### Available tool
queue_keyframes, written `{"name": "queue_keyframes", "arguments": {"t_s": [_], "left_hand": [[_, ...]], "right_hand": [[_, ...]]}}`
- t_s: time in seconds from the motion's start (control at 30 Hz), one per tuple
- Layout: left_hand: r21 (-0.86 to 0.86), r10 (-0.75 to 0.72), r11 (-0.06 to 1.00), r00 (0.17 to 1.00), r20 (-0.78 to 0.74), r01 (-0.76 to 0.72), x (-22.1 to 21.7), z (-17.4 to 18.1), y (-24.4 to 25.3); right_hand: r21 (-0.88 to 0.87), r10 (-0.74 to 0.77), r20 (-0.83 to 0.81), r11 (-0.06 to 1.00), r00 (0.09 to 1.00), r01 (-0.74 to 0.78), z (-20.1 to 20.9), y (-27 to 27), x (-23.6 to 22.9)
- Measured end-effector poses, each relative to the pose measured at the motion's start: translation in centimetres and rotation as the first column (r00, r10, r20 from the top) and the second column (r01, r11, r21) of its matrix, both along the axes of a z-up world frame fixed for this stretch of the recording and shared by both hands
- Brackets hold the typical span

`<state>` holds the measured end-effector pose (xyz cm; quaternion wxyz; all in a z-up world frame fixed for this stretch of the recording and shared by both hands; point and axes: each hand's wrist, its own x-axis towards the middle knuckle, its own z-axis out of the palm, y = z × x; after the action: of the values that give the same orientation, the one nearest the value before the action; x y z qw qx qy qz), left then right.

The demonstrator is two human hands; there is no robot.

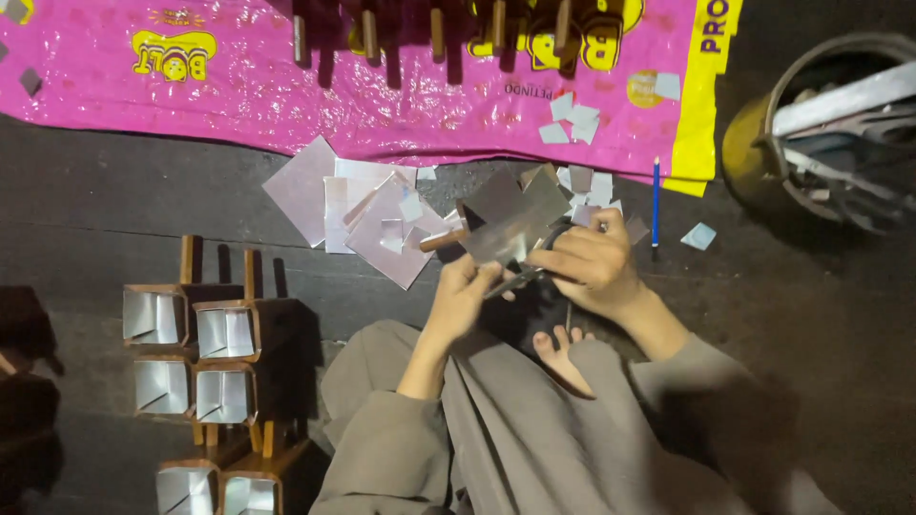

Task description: The person is crafting wooden boxes by marking and cutting reflective sheets to size and then fitting them into the wooden frames.

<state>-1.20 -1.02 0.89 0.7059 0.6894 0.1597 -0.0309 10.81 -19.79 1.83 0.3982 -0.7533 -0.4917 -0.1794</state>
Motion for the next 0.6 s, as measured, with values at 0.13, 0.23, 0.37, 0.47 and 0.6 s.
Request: {"name": "queue_keyframes", "arguments": {"t_s": [0.13,0.23,0.37,0.47,0.6], "left_hand": [[-0.232,0.078,0.969,0.996,-0.031,-0.083,0.4,-1.1,1.7],[-0.197,0.247,0.947,0.967,-0.057,-0.253,0.3,-0.7,2.3],[-0.094,0.491,0.861,0.866,-0.095,-0.499,-0.4,0.5,2.9],[-0.034,0.550,0.828,0.824,-0.137,-0.559,-1.6,0.4,3.7],[-0.062,0.423,0.885,0.851,-0.312,-0.462,-3.6,-0.6,3.9]], "right_hand": [[0.033,-0.032,-0.184,0.999,0.982,0.038,-1.7,-3.0,-0.4],[-0.146,-0.368,-0.387,0.930,0.845,0.338,0.3,-3.8,0.0],[-0.676,-0.696,-0.559,0.697,0.451,0.238,-3.8,-6.2,1.2],[-0.821,-0.765,-0.443,0.555,0.466,0.130,-9.3,-7.0,1.1],[-0.873,-0.766,-0.382,0.482,0.518,0.069,-10.5,-6.4,0.3]]}}
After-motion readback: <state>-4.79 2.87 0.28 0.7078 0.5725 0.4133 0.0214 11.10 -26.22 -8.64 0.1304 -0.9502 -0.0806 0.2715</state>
